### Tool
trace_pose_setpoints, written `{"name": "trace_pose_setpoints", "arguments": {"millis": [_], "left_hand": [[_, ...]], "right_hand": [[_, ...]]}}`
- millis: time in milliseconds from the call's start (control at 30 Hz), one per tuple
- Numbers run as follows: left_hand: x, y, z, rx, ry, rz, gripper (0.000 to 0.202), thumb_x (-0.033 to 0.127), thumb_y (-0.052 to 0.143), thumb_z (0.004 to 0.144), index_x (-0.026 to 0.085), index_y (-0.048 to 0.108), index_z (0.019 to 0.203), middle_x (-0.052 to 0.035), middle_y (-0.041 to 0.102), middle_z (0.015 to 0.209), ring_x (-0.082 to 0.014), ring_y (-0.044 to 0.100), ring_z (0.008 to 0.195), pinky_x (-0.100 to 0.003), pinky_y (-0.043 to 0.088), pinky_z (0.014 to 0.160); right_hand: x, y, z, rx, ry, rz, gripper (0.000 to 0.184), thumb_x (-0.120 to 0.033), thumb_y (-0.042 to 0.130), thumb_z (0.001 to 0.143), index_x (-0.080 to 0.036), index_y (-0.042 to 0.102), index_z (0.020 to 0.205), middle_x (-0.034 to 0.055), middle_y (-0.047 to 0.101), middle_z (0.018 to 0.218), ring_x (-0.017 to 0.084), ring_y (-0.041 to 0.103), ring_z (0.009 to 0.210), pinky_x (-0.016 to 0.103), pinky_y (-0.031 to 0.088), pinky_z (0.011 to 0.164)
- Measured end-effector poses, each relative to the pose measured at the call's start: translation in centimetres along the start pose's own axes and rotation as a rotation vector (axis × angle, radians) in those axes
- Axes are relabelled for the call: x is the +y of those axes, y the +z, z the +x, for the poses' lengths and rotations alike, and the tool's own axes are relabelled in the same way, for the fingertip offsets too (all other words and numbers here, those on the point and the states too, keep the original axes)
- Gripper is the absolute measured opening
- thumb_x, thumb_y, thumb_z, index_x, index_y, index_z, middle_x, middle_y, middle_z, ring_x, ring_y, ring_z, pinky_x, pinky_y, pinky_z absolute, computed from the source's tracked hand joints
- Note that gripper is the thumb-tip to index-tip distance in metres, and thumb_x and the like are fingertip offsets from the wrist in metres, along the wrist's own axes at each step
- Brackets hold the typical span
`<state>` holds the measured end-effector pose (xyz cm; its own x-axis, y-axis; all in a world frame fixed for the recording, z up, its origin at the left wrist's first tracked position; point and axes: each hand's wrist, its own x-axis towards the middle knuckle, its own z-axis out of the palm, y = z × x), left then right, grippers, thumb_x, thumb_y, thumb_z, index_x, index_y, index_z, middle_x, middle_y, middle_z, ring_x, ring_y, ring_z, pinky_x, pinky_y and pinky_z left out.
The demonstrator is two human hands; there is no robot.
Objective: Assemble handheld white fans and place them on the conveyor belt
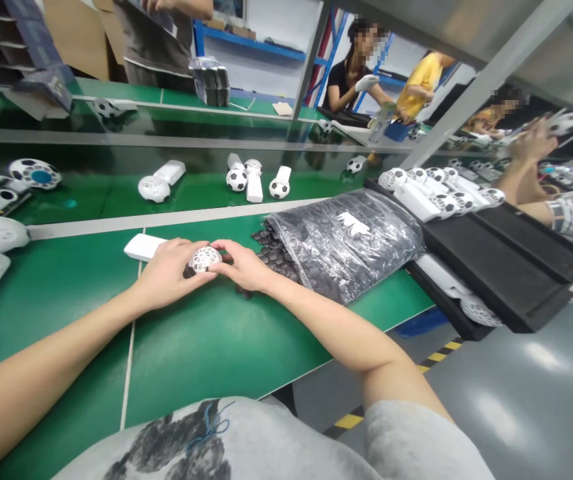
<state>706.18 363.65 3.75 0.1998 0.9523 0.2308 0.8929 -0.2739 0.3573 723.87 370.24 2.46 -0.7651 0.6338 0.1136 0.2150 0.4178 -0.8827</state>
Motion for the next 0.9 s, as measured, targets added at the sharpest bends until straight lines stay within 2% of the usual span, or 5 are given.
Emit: {"name": "trace_pose_setpoints", "arguments": {"millis": [167,400,600,800,900], "left_hand": [[0.2,-0.1,0.4,0.004,-0.038,-0.024,0.053,0.051,0.051,0.074,0.016,0.056,0.113,-0.0095,0.063,0.097,-0.0257,0.053,0.094,-0.039,0.037,0.087],[0.5,-0.3,0.6,-0.021,-0.110,-0.046,0.055,0.053,0.060,0.065,0.017,0.057,0.107,-0.0084,0.063,0.097,-0.0268,0.052,0.094,-0.039,0.039,0.085],[0.1,-0.1,0.2,-0.015,-0.039,-0.054,0.055,0.053,0.055,0.072,0.015,0.055,0.112,-0.0092,0.062,0.102,-0.0261,0.051,0.097,-0.040,0.036,0.090],[0.6,0.3,0.1,0.054,-0.053,-0.027,0.054,0.050,0.053,0.073,0.012,0.056,0.111,-0.0116,0.063,0.099,-0.0279,0.051,0.096,-0.042,0.037,0.087],[0.4,0.2,0.4,0.047,-0.055,-0.044,0.052,0.049,0.054,0.072,0.013,0.058,0.110,-0.0108,0.064,0.098,-0.0282,0.052,0.096,-0.041,0.037,0.086]], "right_hand": [[-0.1,-0.8,0.0,-0.063,0.028,0.126,0.036,-0.026,0.057,0.081,-0.019,0.045,0.114,0.0084,0.051,0.120,0.018,0.056,0.103,0.035,0.048,0.089],[-0.2,-0.9,0.1,-0.066,0.101,0.156,0.042,-0.027,0.066,0.074,-0.020,0.047,0.111,0.0070,0.051,0.118,0.019,0.056,0.100,0.033,0.052,0.080],[0.8,-0.3,0.0,0.002,0.016,0.112,0.037,-0.028,0.062,0.078,-0.019,0.049,0.111,0.0069,0.052,0.116,0.017,0.057,0.099,0.034,0.049,0.086],[0.8,0.0,0.2,0.025,-0.005,0.031,0.036,-0.030,0.061,0.079,-0.020,0.049,0.111,0.0075,0.052,0.115,0.018,0.057,0.097,0.033,0.049,0.083],[0.6,-0.1,0.3,0.038,0.004,0.037,0.034,-0.028,0.061,0.079,-0.019,0.049,0.110,0.0068,0.054,0.113,0.016,0.058,0.095,0.030,0.049,0.080]]}}
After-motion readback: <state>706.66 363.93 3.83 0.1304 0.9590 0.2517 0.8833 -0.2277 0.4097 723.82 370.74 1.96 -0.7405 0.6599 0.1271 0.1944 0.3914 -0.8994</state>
